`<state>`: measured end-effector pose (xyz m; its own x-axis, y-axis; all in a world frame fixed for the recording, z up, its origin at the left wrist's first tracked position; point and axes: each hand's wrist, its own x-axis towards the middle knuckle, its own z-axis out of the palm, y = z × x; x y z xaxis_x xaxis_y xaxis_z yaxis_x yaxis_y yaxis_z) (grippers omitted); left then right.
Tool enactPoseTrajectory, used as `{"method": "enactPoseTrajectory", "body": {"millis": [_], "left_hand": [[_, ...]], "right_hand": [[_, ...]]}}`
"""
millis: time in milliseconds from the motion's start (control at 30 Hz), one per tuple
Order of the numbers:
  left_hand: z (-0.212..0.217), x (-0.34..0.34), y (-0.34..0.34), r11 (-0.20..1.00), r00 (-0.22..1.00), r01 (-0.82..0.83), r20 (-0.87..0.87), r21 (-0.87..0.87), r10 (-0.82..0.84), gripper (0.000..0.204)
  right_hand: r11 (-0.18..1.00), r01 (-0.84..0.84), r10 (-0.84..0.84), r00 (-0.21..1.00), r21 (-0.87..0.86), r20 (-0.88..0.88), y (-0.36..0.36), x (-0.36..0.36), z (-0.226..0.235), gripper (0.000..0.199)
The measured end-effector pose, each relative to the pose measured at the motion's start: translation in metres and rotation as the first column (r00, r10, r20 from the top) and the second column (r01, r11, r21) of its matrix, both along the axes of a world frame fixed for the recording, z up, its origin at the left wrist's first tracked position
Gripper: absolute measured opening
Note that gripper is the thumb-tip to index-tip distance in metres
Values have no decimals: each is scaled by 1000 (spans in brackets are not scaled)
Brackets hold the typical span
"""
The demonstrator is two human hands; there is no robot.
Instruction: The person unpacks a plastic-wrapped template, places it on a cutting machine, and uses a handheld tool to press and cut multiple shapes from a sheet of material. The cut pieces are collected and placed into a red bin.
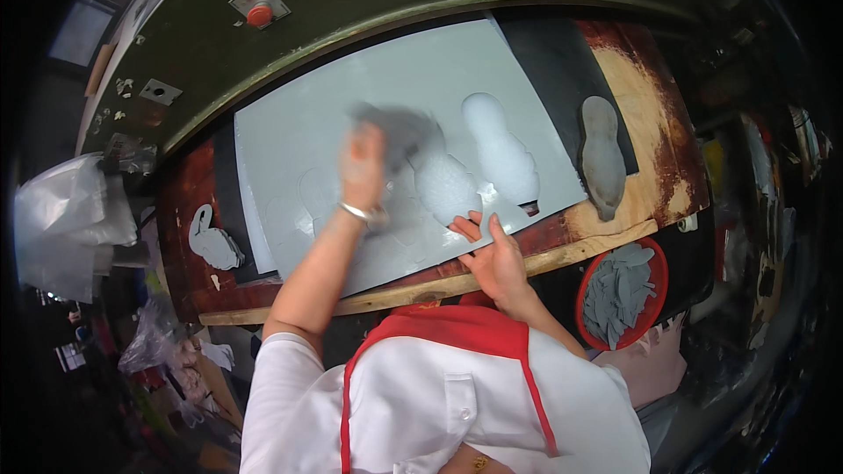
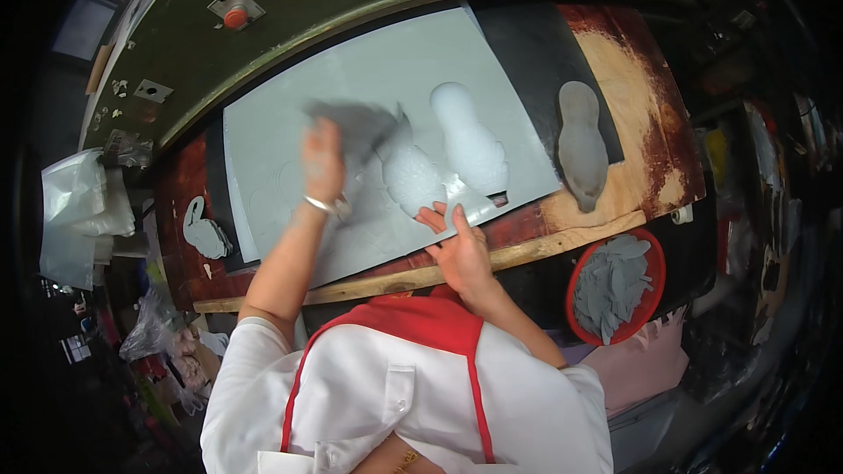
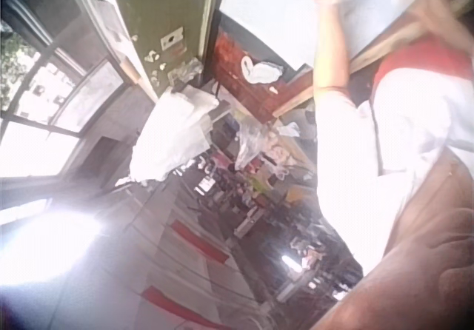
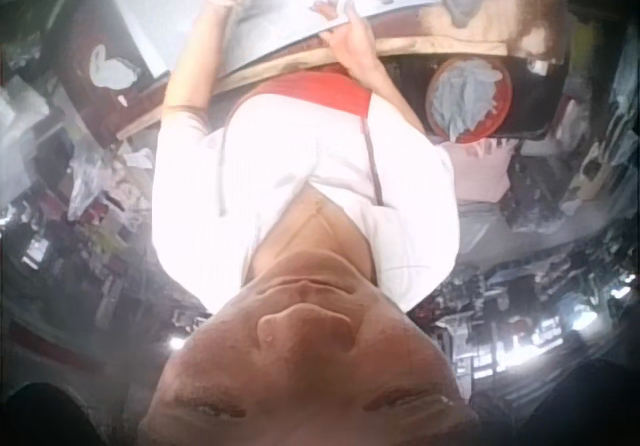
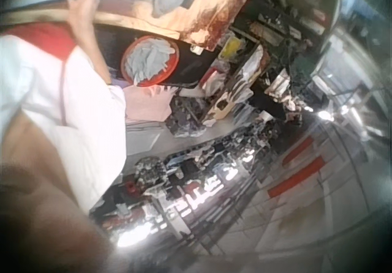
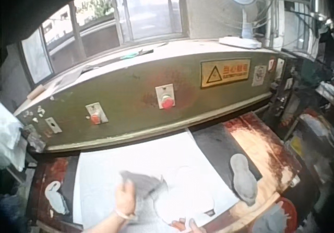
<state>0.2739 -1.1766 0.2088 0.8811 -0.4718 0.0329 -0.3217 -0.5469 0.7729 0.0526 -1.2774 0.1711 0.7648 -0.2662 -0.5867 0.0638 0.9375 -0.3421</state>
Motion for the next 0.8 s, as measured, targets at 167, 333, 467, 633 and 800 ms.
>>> {"method": "enactPoseTrajectory", "body": {"millis": [167, 333, 467, 633, 800], "left_hand": [[48, 64, 46, 665, 961, 151, 265, -731, 73, 24], [2, 5, 77, 676, 523, 731, 563, 89, -640, 43], [-37, -21, 94, 618, 526, 778, 419, 114, -740, 40], [-46, -10, 89, 671, 637, 741, 356, -35, -684, 29], [9, 65, 95, 752, 972, -235, -163, -616, 170, 25]], "right_hand": [[994, -106, 107, 994, 19, -34, 19, -4, -1, 39], [994, -104, 102, 994, 40, 50, 53, 10, -7, 38], [996, 6, -13, 997, 94, 75, 75, 19, -9, 37], [996, 64, -71, 990, 58, 118, 95, 29, -8, 33], [986, 160, -156, 985, 50, -68, 110, 32, 1, 33]]}}
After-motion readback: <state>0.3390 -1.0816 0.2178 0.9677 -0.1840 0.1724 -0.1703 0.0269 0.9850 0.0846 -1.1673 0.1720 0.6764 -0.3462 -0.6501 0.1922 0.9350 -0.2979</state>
